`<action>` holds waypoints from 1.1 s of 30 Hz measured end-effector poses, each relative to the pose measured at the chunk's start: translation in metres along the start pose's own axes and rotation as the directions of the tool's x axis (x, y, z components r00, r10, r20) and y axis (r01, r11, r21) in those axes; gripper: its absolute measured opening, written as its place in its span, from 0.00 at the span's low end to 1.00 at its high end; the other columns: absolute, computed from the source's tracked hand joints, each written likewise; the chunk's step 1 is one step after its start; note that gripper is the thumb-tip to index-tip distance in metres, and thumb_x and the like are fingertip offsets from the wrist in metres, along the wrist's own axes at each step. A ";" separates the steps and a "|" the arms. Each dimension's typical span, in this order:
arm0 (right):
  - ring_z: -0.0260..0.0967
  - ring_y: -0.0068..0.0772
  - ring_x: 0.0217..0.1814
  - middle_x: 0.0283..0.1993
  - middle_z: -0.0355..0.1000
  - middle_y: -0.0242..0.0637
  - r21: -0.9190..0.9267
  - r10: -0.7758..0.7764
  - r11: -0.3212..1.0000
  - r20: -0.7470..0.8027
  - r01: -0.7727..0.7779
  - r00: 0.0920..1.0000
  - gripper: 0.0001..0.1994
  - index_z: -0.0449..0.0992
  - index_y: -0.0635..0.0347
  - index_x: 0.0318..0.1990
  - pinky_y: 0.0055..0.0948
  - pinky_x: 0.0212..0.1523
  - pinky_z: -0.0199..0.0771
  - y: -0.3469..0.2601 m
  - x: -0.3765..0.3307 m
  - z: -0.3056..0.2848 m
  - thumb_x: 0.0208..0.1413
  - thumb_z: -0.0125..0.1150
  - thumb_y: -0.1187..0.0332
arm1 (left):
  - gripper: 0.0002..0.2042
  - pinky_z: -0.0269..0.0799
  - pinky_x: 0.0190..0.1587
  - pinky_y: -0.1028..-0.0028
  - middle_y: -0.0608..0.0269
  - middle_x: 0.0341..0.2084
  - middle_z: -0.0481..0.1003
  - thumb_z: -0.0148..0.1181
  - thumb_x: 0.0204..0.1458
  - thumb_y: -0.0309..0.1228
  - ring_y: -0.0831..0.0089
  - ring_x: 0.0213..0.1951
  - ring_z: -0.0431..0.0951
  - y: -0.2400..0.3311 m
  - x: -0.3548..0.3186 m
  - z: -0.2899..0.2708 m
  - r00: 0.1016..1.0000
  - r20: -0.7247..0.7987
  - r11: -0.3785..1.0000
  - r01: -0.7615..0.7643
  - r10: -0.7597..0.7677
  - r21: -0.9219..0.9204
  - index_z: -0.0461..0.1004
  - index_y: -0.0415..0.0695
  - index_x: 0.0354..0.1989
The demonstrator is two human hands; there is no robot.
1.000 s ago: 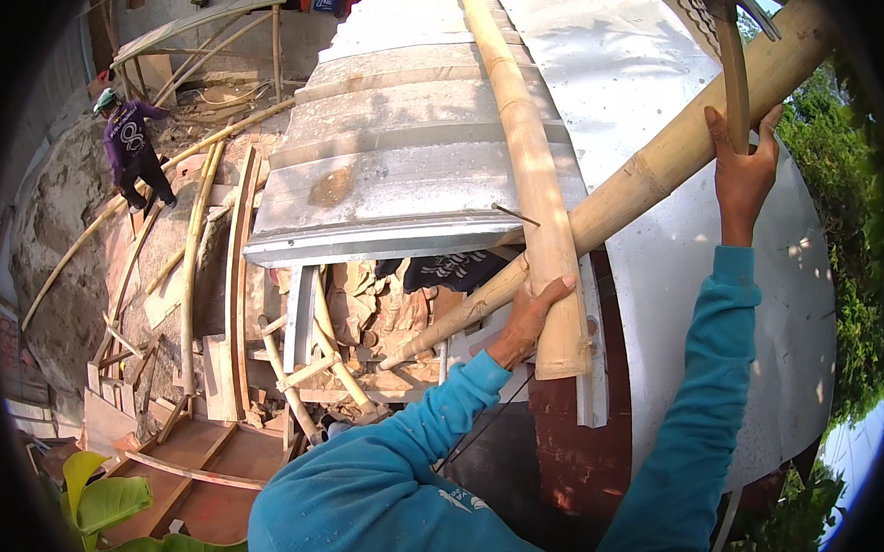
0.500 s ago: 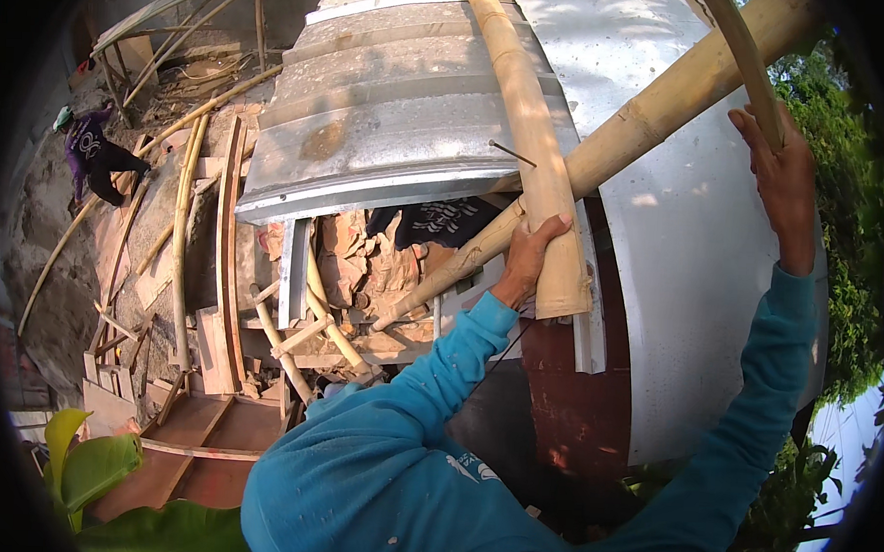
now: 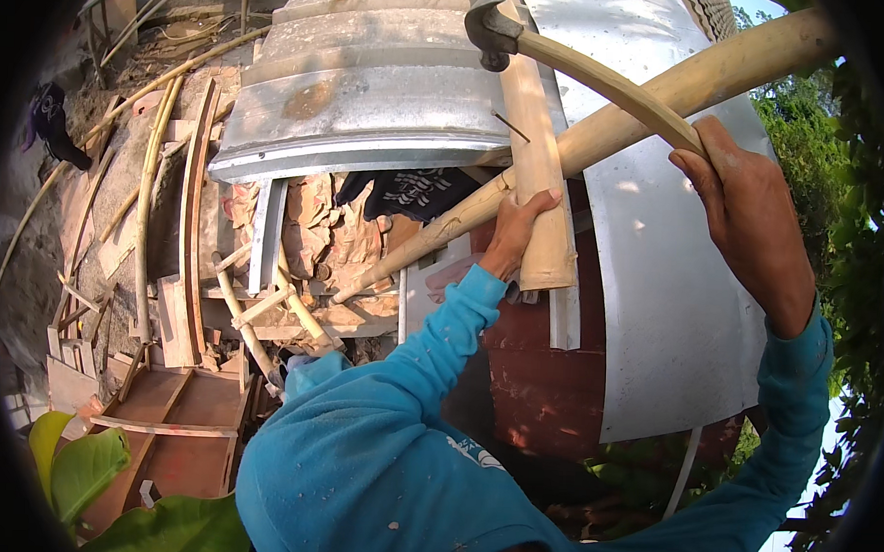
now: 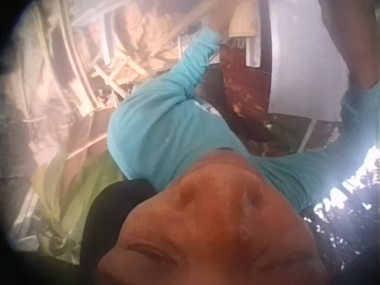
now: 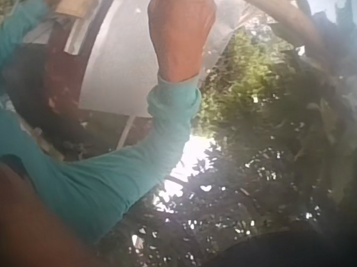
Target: The person secures bamboo poles to a corrugated metal roof using a hammer and nails, then wraps and tightens wire around the joints with pliers. Another worker is visible nearby on the roof.
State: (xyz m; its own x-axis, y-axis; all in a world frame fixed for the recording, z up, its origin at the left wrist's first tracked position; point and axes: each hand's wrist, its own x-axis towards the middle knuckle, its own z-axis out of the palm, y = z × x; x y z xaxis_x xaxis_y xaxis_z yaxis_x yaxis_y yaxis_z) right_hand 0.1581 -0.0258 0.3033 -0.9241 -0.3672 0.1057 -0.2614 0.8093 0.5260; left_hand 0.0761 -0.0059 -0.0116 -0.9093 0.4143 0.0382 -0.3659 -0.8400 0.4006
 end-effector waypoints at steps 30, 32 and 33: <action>0.72 0.46 0.24 0.23 0.71 0.42 -0.361 -0.364 0.873 -0.034 0.328 0.931 0.11 0.70 0.61 0.48 0.43 0.28 0.71 0.025 0.045 0.031 0.68 0.55 0.62 | 0.24 0.78 0.32 0.72 0.58 0.32 0.76 0.69 0.50 0.40 0.72 0.28 0.79 -0.010 -0.003 0.002 0.999 -0.013 0.999 -0.033 0.032 -0.019 0.70 0.34 0.47; 0.75 0.43 0.27 0.23 0.73 0.42 -0.419 -0.422 0.846 -0.144 0.331 0.895 0.08 0.72 0.59 0.44 0.39 0.30 0.75 0.016 0.041 0.008 0.66 0.58 0.65 | 0.23 0.78 0.32 0.72 0.59 0.32 0.76 0.68 0.50 0.39 0.72 0.29 0.79 -0.012 0.006 0.000 1.000 -0.016 1.000 0.003 -0.003 -0.002 0.70 0.35 0.48; 0.75 0.37 0.26 0.26 0.75 0.39 -0.375 -0.289 0.901 -0.138 0.220 0.947 0.07 0.74 0.59 0.42 0.35 0.29 0.76 0.009 0.047 -0.007 0.65 0.60 0.65 | 0.23 0.78 0.32 0.73 0.60 0.32 0.76 0.68 0.51 0.39 0.72 0.29 0.79 -0.009 0.006 0.002 1.000 0.009 1.000 0.015 -0.015 -0.012 0.70 0.35 0.48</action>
State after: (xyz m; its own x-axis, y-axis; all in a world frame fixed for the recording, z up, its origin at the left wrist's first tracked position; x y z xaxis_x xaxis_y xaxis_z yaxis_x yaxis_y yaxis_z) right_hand 0.1141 -0.0389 0.3185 -0.7615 -0.6449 0.0648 -0.3342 0.4764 0.8132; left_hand 0.0741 0.0049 -0.0127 -0.9019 0.4300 0.0404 -0.3819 -0.8378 0.3902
